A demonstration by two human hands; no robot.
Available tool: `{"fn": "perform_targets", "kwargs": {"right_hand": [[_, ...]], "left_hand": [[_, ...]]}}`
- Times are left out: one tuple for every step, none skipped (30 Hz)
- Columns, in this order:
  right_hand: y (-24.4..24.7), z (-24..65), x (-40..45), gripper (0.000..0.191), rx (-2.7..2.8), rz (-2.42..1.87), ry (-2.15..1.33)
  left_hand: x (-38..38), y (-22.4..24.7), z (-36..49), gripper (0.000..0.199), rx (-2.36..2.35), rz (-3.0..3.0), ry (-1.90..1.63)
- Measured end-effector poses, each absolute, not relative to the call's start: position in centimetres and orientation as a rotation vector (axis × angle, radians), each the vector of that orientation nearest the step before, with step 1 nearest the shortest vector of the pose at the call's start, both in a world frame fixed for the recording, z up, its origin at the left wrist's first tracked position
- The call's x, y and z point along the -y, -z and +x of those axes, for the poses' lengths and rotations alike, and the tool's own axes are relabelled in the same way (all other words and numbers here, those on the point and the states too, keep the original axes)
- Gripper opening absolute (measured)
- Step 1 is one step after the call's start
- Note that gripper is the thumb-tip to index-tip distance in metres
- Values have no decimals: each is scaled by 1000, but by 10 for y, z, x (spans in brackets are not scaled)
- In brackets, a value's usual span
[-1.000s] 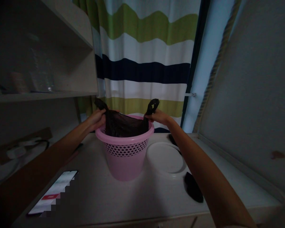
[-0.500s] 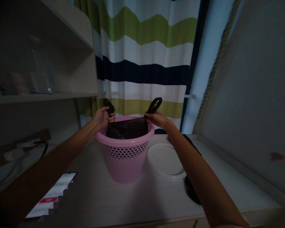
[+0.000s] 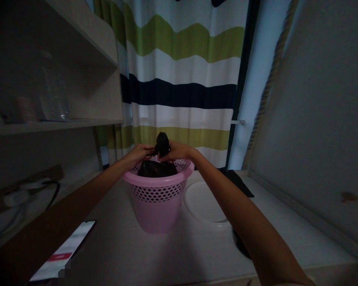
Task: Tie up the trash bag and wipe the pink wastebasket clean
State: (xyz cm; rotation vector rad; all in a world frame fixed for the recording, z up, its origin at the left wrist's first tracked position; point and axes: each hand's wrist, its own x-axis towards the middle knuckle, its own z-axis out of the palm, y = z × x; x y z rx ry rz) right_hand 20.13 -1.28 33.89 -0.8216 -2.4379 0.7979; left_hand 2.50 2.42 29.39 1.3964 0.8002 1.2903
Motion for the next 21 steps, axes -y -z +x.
{"fn": "perform_targets", "kwargs": {"right_hand": [[-338, 196, 13, 10, 2457, -801, -843], [-337, 192, 13, 9, 2461, -783, -881], [-336, 187, 13, 8, 2446, -772, -907], [-336, 182, 12, 6, 2413, -769, -918], [-335, 178, 11, 5, 2374, -776, -920], [-335, 175, 9, 7, 2333, -792, -914], [-335, 172, 7, 9, 2286, -812, -901], [-335, 169, 5, 12, 2231, -834, -881], [-335, 168, 2, 14, 2169, -856, -857], [-335, 167, -1, 15, 2104, -869, -835], [-335, 166, -3, 17, 2049, -873, -817], [-335, 166, -6, 18, 2009, -866, -801], [-335, 166, -8, 19, 1991, -855, -792], [-334, 167, -9, 20, 1990, -839, -791], [-334, 167, -10, 21, 2001, -824, -800], [-334, 167, -10, 21, 2013, -814, -817], [-335, 168, -10, 20, 2021, -808, -840], [-335, 168, -9, 16, 2024, -800, -863], [-336, 169, -9, 10, 2024, -786, -876], [-337, 169, -8, 3, 2032, -769, -868], [-338, 170, -7, 9, 2057, -754, -838]], "left_hand": [[-23, -293, 27, 15, -799, 1419, -1296], [-23, -292, 28, 18, -794, 1437, -1302], [-22, -291, 29, 21, -785, 1452, -1306], [-23, -290, 30, 24, -772, 1464, -1308], [-23, -290, 30, 25, -757, 1474, -1307], [-24, -290, 29, 25, -739, 1485, -1302], [-24, -290, 28, 24, -718, 1496, -1294], [-24, -291, 27, 21, -695, 1506, -1281], [-24, -292, 27, 19, -670, 1515, -1266], [-24, -293, 26, 18, -643, 1522, -1246], [-23, -294, 26, 18, -617, 1527, -1224], [-22, -295, 26, 18, -593, 1530, -1199], [-20, -296, 26, 18, -572, 1531, -1174], [-19, -296, 27, 17, -558, 1532, -1151], [-18, -296, 28, 16, -551, 1533, -1132], [-17, -296, 29, 14, -550, 1534, -1118], [-17, -295, 30, 12, -554, 1535, -1110], [-17, -294, 30, 11, -562, 1537, -1108], [-18, -293, 30, 10, -572, 1537, -1112], [-19, -292, 30, 10, -585, 1536, -1119], [-20, -290, 29, 9, -596, 1535, -1130]]}}
